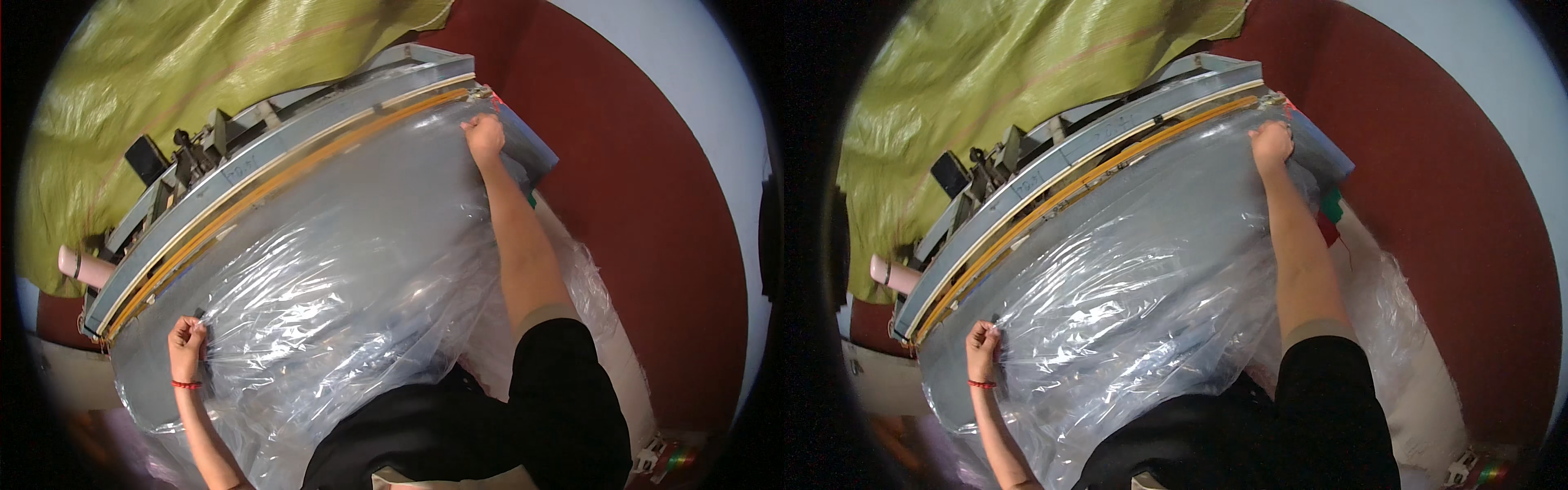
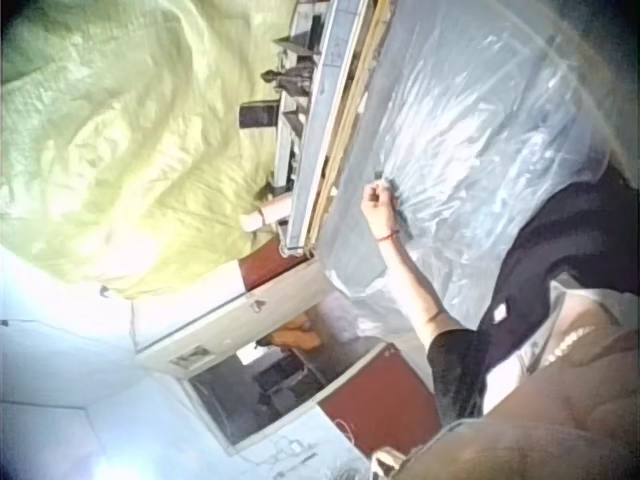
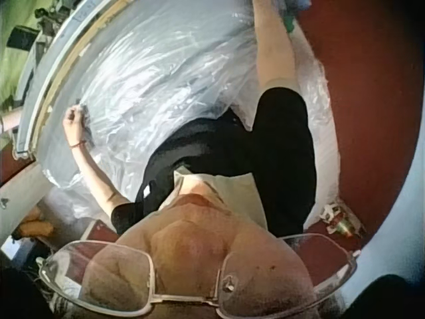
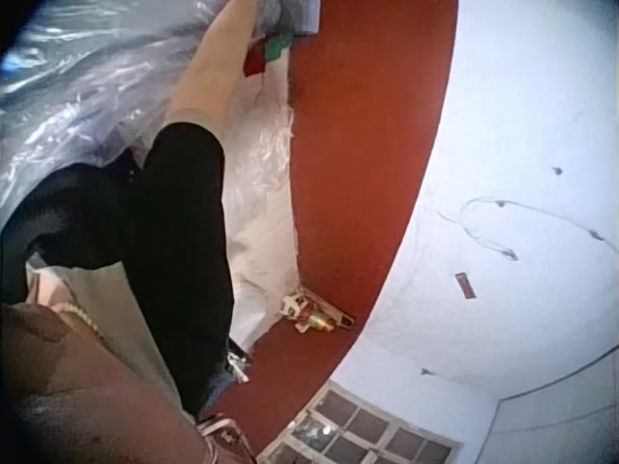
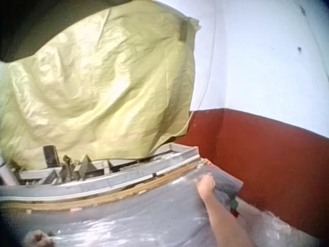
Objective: Using a heat sealing machine to seal large clear plastic bags.
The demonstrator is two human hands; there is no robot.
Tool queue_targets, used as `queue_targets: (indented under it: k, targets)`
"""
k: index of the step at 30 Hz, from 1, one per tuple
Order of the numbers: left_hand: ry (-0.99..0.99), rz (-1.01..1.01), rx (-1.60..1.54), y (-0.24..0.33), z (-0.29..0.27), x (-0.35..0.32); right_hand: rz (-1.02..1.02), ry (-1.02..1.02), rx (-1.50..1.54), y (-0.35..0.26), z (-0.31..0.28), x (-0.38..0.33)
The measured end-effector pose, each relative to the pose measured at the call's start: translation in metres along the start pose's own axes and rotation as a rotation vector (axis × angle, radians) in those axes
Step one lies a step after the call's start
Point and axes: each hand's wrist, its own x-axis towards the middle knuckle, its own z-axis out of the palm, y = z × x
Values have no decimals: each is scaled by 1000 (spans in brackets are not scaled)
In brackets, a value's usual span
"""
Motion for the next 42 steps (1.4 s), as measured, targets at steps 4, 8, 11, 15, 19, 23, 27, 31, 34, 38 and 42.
queue_targets:
  k: [4,8,11,15,19,23,27,31,34,38,42]
  targets:
    - [-307,-319,175,24,-49,-50,-103,-103,-63,2,-2,-1]
    - [-431,-448,475,-12,-131,-110,-412,-81,-83,18,0,-6]
    - [-157,-765,637,-30,-225,-153,-417,-33,-86,25,24,11]
    - [389,-492,774,8,-326,-185,-348,-76,-148,49,47,33]
    - [1291,413,1560,30,-293,-151,-305,-68,-150,59,48,38]
    - [451,403,1236,-50,-192,-106,-285,-73,-179,52,38,34]
    - [345,-2,977,-110,-188,-83,-277,-46,-176,51,35,33]
    - [343,-36,1057,-121,-202,-65,-283,-70,-150,61,39,38]
    - [430,-26,1139,-115,-201,-48,-276,-43,-120,71,39,41]
    - [537,-62,1266,-104,-194,-29,-381,37,166,88,27,37]
    - [790,9,1160,-96,-193,-12,-290,-91,291,112,-2,35]
